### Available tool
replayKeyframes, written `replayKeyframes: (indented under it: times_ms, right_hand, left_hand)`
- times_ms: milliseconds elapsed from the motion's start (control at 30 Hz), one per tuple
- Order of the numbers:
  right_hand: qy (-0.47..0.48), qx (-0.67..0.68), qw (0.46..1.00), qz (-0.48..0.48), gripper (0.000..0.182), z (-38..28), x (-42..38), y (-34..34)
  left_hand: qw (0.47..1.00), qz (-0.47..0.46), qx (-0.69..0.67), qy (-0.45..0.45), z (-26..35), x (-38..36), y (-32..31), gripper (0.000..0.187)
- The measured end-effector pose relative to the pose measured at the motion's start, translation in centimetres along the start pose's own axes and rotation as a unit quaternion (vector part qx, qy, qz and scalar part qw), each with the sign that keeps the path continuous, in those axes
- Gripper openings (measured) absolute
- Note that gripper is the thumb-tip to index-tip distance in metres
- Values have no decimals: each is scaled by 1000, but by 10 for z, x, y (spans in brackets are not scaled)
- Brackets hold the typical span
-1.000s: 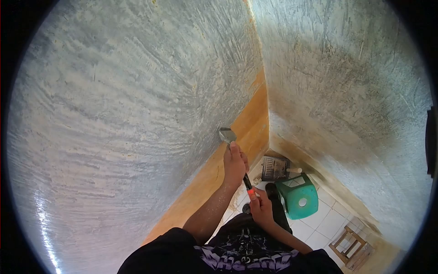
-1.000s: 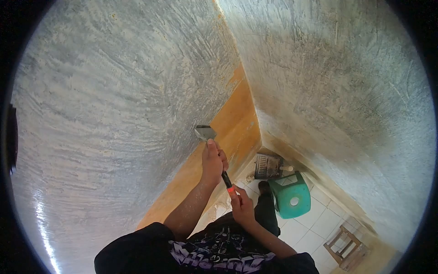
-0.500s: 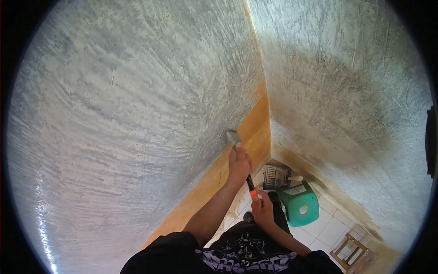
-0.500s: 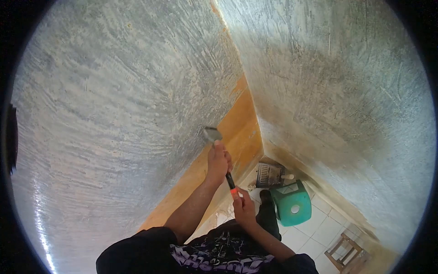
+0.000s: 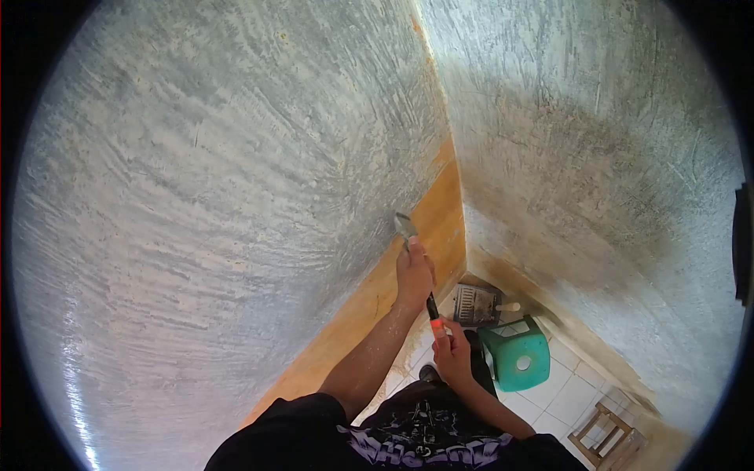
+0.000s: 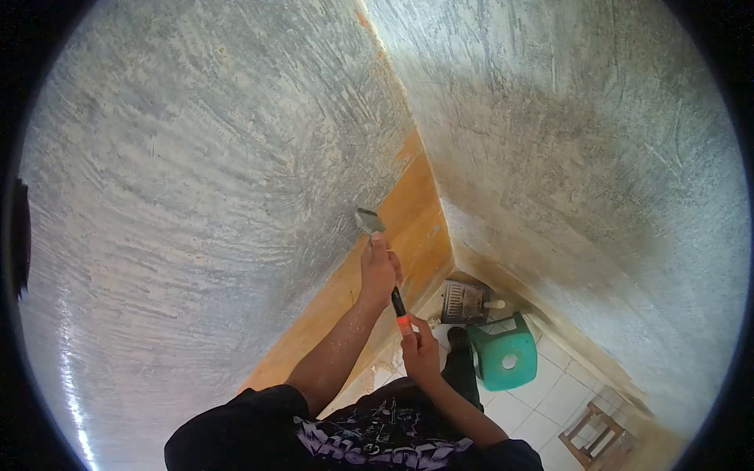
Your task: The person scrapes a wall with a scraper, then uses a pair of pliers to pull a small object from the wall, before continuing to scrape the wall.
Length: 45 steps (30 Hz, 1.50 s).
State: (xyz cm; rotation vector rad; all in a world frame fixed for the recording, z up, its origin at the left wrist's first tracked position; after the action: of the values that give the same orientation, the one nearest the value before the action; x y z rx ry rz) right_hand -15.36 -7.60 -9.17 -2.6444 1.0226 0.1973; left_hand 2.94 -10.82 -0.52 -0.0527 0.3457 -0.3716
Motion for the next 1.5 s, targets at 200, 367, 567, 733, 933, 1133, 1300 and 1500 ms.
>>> replayKeyframes:
  times_ms: [200, 367, 567, 733, 933, 1133, 1300, 1500]
  right_hand:
    - [-26, 17, 1000, 3, 31, -10, 9, 1]
    - [0, -7, 1000, 16, 29, -3, 4, 6]
    - [-9, 35, 999, 11, 31, -6, 24, 10]
    - [-9, 28, 1000, 10, 33, -4, 15, 9]
    - [7, 52, 998, 44, 32, -28, 55, 10]
    - [-28, -25, 999, 3, 33, -12, 18, 17]
    - [0, 0, 1000, -16, 34, -3, 12, 7]
    - [-82, 105, 989, -64, 35, -4, -7, 9]
  left_hand:
    - [1000, -12, 12, -10, 4, 4, -7, 40]
    - [1000, 7, -20, 0, -4, 4, -5, 39]
    - [997, 22, 59, -53, -2, 21, -22, 40]
    - [999, 25, 28, -24, -2, 12, -14, 41]
    - [997, -12, 51, -50, 9, 46, -49, 42]
    - [1000, 9, 11, -28, -13, 17, -16, 41]
    - [1000, 9, -14, -6, 0, 2, -5, 40]
    - [999, -5, -52, -5, -9, -14, 12, 41]
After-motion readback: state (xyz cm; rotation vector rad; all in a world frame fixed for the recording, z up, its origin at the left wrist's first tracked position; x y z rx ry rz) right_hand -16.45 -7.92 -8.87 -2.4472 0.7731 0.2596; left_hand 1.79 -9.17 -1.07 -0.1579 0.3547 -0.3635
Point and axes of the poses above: each hand's wrist, its own x-axis towards the middle knuckle, its own y-axis out of the back of the hand, z = x × y, the point moved 2 cm from there along x, towards the middle knuckle, and after that the axes turned 4 degrees about z, right-handed, at the moved point
